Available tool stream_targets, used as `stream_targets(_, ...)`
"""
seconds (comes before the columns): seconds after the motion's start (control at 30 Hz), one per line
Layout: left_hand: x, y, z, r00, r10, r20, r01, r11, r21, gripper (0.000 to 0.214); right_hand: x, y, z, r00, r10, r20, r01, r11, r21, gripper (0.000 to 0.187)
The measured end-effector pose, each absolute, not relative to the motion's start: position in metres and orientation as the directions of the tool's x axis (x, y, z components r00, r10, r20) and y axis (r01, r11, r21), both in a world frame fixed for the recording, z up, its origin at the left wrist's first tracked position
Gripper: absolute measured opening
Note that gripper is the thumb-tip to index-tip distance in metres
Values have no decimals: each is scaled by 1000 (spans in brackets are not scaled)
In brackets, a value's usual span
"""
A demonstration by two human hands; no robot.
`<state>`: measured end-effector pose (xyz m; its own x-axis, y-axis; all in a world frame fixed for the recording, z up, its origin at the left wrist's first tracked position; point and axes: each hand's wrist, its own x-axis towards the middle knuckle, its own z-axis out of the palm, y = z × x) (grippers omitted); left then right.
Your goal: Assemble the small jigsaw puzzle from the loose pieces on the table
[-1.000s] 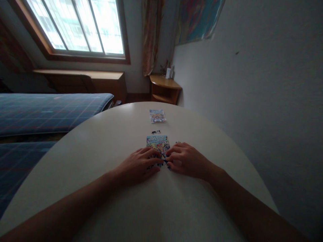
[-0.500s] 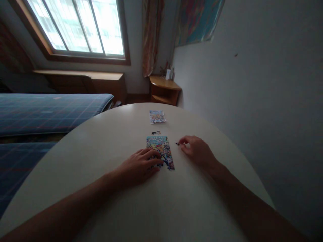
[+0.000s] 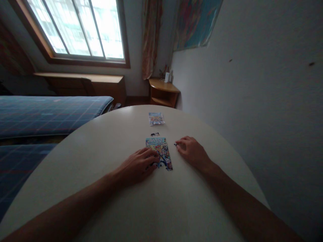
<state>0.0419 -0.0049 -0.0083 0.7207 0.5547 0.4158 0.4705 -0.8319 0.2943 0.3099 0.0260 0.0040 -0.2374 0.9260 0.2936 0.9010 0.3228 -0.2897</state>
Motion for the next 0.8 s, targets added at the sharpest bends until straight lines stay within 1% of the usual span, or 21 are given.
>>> stream_targets(0.2, 42, -3, -8, 630, 627, 458, 544, -777, 316, 17, 310, 27, 2, -238, 924, 299, 904, 324, -281, 19)
stream_targets(0.33, 41, 3, -8, 550, 703, 450, 647, -700, 302, 17, 310, 28, 1, -237, 927, 292, 905, 320, -280, 20)
stream_targets(0.4, 40, 9, -6, 491, 765, 418, 718, -627, 304, 19, 310, 27, 2, -239, 927, 288, 906, 320, -277, 20)
stream_targets(0.53, 42, 27, 3, 421, 840, 343, 810, -518, 275, 22, 310, 27, 4, -240, 927, 288, 907, 319, -273, 20)
stream_targets(0.6, 46, 39, 10, 346, 890, 299, 870, -423, 252, 23, 310, 27, 4, -242, 926, 291, 906, 323, -275, 20)
stream_targets(0.8, 65, 80, 17, 256, 937, 240, 922, -311, 232, 31, 309, 25, 6, -245, 926, 288, 900, 327, -287, 19)
